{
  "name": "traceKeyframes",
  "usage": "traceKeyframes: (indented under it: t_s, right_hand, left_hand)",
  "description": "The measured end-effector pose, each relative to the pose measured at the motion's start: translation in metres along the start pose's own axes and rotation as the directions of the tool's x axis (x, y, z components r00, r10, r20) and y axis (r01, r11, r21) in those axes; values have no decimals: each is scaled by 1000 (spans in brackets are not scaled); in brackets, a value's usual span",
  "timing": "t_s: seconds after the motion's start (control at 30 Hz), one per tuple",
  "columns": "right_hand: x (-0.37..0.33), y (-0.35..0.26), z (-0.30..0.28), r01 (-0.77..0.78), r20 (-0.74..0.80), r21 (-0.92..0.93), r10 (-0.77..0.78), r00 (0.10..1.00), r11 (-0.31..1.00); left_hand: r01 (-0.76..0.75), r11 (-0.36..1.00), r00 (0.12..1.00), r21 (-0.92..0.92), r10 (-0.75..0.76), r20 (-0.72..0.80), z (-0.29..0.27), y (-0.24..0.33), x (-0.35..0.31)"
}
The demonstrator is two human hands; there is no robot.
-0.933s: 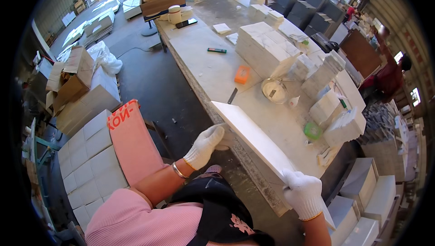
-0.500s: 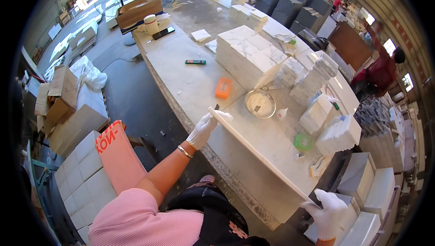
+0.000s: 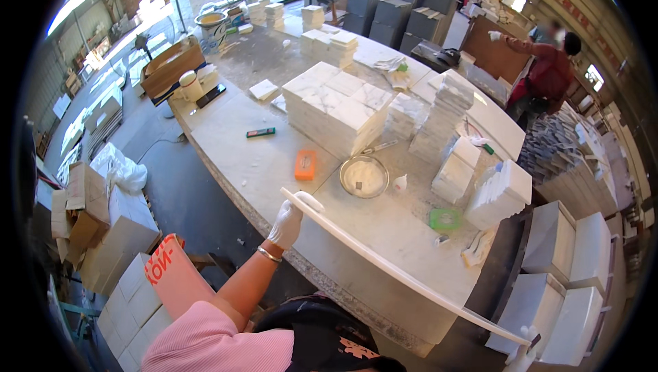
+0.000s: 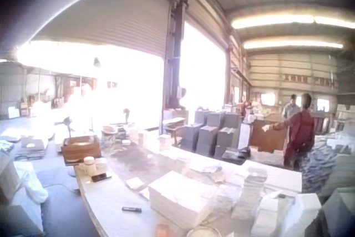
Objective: The person applies a white paste to the edges of a white tile using a small metal spatula, then smooths the edges with a sponge. The person handles one tile at a time, repeatedly applying paste and smoothing the edges.
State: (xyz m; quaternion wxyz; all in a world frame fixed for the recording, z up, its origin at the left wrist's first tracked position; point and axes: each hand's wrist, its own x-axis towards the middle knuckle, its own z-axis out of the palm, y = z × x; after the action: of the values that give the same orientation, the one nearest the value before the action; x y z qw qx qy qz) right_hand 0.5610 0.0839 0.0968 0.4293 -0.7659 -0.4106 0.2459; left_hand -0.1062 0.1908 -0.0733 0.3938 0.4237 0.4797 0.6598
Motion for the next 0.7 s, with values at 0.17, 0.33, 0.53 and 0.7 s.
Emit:
traceKeyframes:
  t_s: [0.17,0.33,0.53,0.7]
  right_hand:
    - [11,50,51,49,90,443,-99,991,895]
    - [31,20,102,185,-10,539,-213,977,822]
    - [27,21,104,129,-39,589,-132,990,797]
    - [-63,31,65,-81,-152,565,200,968,821]
  left_hand:
    - [-48,997,993,56,54,-101,7,1,14]
    - [84,982,986,171,-57,-158,9,4,27]
    - [38,999,973,20,-33,-229,19,45,31]
    - [108,988,981,-115,-124,-151,33,105,15]
